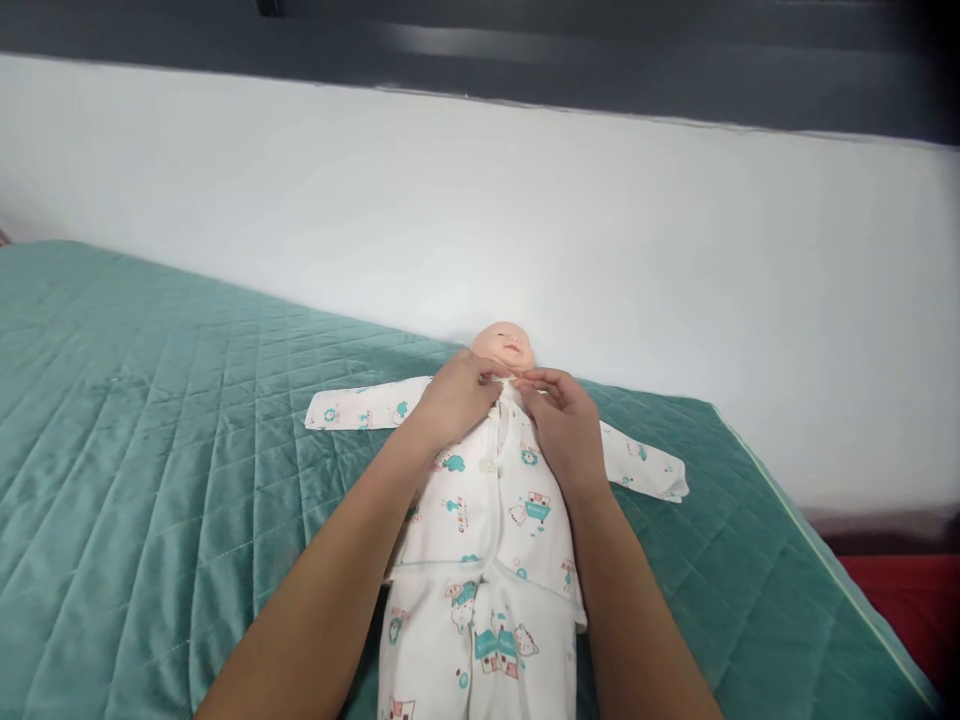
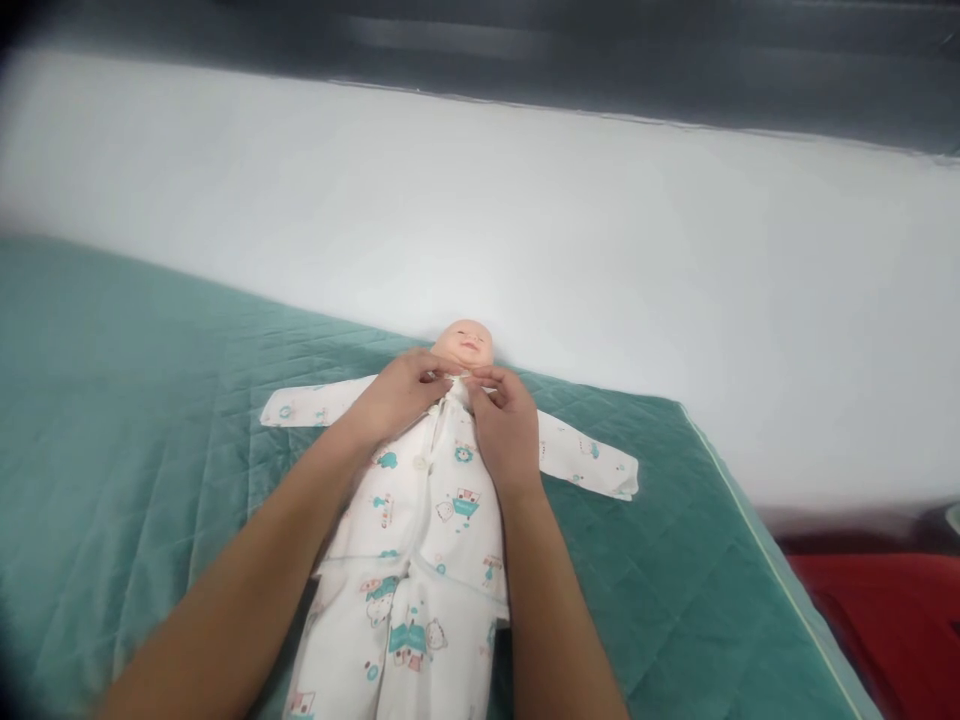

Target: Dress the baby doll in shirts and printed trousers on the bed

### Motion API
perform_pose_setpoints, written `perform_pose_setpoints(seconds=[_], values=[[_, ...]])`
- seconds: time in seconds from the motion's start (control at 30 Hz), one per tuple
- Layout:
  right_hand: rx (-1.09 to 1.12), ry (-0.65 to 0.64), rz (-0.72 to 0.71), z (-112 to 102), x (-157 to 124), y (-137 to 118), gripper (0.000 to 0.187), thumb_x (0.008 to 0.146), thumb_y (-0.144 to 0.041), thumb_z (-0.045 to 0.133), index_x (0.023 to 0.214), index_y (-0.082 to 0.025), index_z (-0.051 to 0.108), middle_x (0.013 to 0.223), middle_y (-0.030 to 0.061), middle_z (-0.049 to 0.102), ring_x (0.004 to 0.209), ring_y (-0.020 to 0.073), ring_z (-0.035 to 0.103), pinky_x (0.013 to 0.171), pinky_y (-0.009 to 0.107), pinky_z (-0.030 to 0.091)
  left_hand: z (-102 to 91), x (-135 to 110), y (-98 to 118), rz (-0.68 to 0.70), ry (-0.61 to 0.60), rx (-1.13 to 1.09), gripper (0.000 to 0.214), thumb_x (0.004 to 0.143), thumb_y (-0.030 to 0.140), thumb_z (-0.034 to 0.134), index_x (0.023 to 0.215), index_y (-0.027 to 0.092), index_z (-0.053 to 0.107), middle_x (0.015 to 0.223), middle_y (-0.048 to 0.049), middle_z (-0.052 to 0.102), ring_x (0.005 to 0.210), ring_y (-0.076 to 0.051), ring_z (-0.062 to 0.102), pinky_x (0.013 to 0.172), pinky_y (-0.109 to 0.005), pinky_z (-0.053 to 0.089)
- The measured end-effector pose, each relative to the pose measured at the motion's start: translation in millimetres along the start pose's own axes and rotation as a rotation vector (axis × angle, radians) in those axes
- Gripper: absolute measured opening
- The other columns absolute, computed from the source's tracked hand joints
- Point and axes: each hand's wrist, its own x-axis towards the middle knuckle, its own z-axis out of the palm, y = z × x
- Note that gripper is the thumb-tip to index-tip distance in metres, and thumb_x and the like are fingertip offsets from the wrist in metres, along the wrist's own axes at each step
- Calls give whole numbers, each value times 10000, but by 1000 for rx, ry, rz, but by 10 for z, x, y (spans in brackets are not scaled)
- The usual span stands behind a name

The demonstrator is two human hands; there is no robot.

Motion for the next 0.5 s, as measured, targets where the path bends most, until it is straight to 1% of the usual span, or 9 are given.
perform_pose_setpoints(seconds=[0.1, 0.2, 0.37, 0.43, 0.5], values=[[-45, 12, -8, 7, -10, -19, 145, 788, -294, 628, 913, -225, 648, 905, 21, 699, 771, 155, 622, 731, 298, 472, -14, 4, -15, -10, -25, -2, 274, 822, 195, 556, 1041, 227, 719, 1182, -79, 613, 1037, -211, 594, 947, -343, 447], [-53, 13, -2, 13, -15, -39, 143, 789, -289, 624, 914, -226, 651, 936, 27, 706, 813, 169, 641, 775, 316, 483, -21, 4, -23, 1, -26, -31, 238, 819, 205, 563, 1008, 226, 706, 1145, -62, 624, 985, -192, 599, 899, -321, 457], [-43, 19, 24, 22, -24, -60, 136, 778, -270, 639, 902, -220, 659, 938, 39, 721, 899, 190, 662, 835, 329, 491, -14, 16, -36, 37, -16, -75, 152, 823, 208, 565, 913, 206, 688, 991, -25, 668, 860, -161, 600, 786, -285, 457], [-51, 18, 12, 22, -21, -58, 135, 777, -272, 642, 900, -219, 662, 943, 39, 724, 905, 191, 661, 840, 330, 489, -9, 25, -44, 56, -10, -79, 172, 837, 198, 550, 927, 206, 697, 995, -26, 677, 876, -163, 602, 799, -288, 452], [-60, 14, -1, 16, -18, -61, 141, 778, -281, 644, 902, -217, 664, 952, 37, 721, 871, 183, 658, 816, 324, 487, -9, 31, -46, 88, 5, -91, 216, 855, 186, 528, 968, 213, 709, 1051, -33, 682, 924, -168, 604, 842, -296, 447]])
